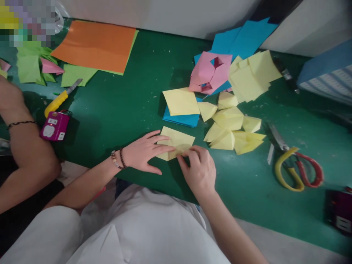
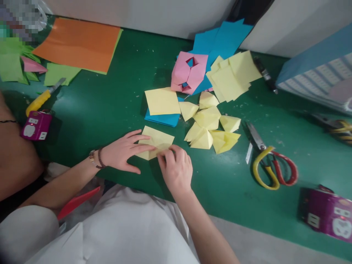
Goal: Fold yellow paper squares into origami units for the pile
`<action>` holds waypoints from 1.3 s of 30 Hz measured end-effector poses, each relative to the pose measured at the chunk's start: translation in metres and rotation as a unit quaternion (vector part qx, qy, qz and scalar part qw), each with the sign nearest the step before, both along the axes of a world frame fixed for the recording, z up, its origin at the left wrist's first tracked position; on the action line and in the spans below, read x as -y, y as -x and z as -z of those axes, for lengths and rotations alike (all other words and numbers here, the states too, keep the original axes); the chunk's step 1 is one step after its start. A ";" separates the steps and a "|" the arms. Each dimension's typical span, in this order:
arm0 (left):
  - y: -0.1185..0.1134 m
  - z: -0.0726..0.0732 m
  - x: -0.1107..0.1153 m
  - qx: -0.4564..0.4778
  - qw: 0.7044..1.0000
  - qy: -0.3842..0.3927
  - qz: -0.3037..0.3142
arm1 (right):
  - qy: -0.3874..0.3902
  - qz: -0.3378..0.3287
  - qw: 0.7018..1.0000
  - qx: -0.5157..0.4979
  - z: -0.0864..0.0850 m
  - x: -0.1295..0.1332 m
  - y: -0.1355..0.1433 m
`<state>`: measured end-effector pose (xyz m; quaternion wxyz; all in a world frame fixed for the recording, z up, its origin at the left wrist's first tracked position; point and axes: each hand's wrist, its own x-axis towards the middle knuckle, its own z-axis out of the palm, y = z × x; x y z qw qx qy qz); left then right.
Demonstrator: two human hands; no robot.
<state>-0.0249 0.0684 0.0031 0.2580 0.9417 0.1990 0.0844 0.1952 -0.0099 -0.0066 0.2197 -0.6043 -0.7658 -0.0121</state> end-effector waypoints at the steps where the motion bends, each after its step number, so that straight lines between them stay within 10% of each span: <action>1: 0.000 0.000 0.000 0.000 1.000 0.000 0.000 | 0.005 0.000 1.000 0.000 0.000 0.001 0.003; 14: 0.001 0.003 -0.001 0.008 0.998 -0.042 0.043 | 0.000 -0.025 0.999 -0.043 -0.007 -0.008 -0.020; 26: 0.001 0.004 0.003 0.026 0.993 -0.111 0.032 | -0.025 -0.200 0.978 0.052 -0.011 -0.009 -0.042; 39: -0.004 0.007 0.007 0.022 0.988 -0.136 0.065 | 0.040 -0.233 0.965 -0.111 -0.004 -0.022 -0.048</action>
